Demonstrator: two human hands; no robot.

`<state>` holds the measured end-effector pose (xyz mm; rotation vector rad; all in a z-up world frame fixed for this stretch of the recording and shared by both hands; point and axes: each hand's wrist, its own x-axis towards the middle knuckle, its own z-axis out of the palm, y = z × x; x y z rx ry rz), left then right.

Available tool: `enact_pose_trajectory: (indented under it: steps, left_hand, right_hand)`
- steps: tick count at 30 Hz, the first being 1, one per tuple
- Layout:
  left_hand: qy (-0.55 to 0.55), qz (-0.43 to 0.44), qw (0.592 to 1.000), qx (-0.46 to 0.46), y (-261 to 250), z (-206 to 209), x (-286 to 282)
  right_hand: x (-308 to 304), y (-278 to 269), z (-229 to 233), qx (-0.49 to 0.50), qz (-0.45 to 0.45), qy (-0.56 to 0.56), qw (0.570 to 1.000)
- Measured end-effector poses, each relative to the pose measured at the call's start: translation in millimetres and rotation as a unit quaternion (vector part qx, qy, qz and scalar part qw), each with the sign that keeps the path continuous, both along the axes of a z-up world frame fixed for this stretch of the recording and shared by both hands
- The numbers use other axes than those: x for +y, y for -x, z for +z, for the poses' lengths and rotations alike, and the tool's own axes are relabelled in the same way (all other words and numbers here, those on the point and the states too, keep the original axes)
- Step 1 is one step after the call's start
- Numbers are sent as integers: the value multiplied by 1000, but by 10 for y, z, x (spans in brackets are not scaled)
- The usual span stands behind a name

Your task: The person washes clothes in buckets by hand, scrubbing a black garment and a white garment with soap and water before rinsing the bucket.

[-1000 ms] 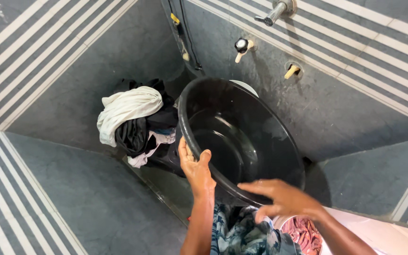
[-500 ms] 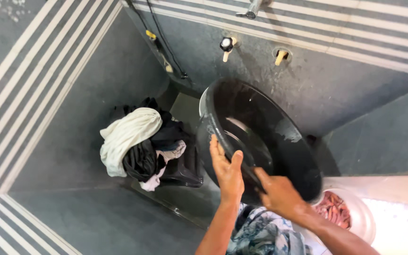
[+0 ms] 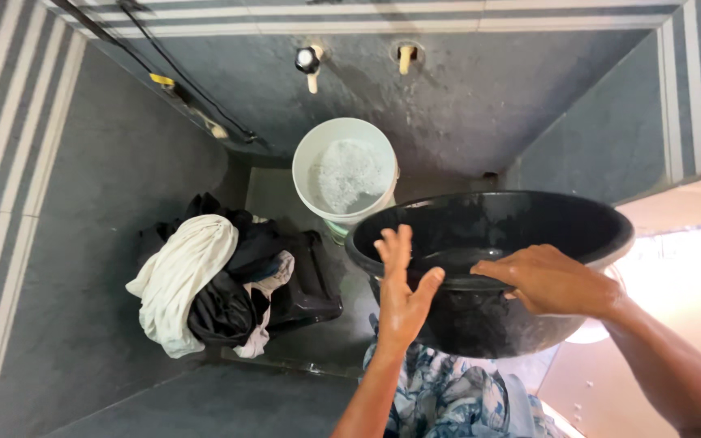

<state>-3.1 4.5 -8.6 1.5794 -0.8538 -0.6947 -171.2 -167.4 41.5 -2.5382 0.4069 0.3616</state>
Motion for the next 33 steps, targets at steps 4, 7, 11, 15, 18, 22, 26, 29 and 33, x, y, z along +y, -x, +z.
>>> enact_pose_trajectory:
  steps: [4,7,11,15,18,22,26,29,33]
  left_hand:
    - [-104,-118,985,-78,-51,-235,29]
    - [-140,-155,975,-69,-138,-570,-57]
    - [-211,-220,950,-70,-91,-1199,-99]
    - [-243,-242,937,-65,242,-1904,-53]
    - [-238,-240,939,-54,616,-2603,-98]
    - [-284,-229,931,-16,1082,-3629,-213]
    - [-283,-180,942,-28,1385,-4318,-515]
    - [-305,-150,940,8,1437,-4598,-733]
    - [-334,-128,931,68,1415,-4920,-918]
  right_hand:
    - [-110,6,-121,84,-21,-12,996]
    - [-191,-26,-512,5,50,19,999]
    - [-289,-46,-1179,73,80,18,994]
    - [-382,7,-2057,86,112,20,990]
    - [-475,177,-2854,160,125,41,978]
    - [-677,362,-3884,211,147,11,966]
    - [-937,407,-4686,209,206,63,954]
    - [-1011,378,-5150,160,202,115,959]
    - [-956,401,-5583,142,208,157,955]
